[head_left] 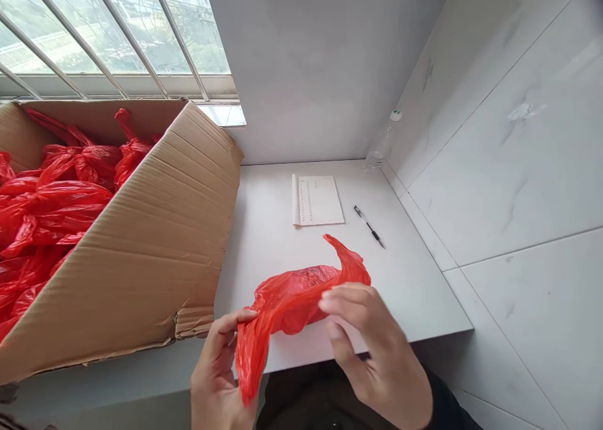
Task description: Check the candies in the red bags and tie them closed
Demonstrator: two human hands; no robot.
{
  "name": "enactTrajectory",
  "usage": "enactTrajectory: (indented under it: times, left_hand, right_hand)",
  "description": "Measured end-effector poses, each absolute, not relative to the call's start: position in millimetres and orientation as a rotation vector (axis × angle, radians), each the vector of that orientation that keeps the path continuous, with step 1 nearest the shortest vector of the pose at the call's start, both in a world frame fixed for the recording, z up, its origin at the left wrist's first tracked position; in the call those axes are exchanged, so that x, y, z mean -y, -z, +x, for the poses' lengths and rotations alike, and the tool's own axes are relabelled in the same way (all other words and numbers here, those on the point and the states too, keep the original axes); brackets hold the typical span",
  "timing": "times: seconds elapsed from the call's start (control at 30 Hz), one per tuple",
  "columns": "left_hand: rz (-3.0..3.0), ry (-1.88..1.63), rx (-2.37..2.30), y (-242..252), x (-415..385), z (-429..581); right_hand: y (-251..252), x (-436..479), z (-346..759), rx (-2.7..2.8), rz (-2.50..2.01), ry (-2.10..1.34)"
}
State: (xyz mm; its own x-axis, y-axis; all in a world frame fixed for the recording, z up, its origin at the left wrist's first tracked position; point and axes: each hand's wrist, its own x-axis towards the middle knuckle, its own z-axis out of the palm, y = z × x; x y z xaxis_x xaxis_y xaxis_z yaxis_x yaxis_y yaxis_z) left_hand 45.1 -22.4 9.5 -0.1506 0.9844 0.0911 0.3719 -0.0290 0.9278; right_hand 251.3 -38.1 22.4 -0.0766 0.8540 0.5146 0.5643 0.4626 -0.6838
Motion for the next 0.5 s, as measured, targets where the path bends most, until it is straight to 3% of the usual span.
enactTrajectory:
  times: [0.37, 0.5]
  left_hand:
    - [1.278, -1.180, -1.735, -15.8, 19.9, 59.8]
    - [1.066, -1.133, -1.558, -16.3, 18.7, 54.4]
  right_hand:
    - [-3.2, 28.3, 250.4, 2.251, -1.790, -0.587]
    - [-5.2, 20.5, 246.9, 2.333, -1.966, -0.632]
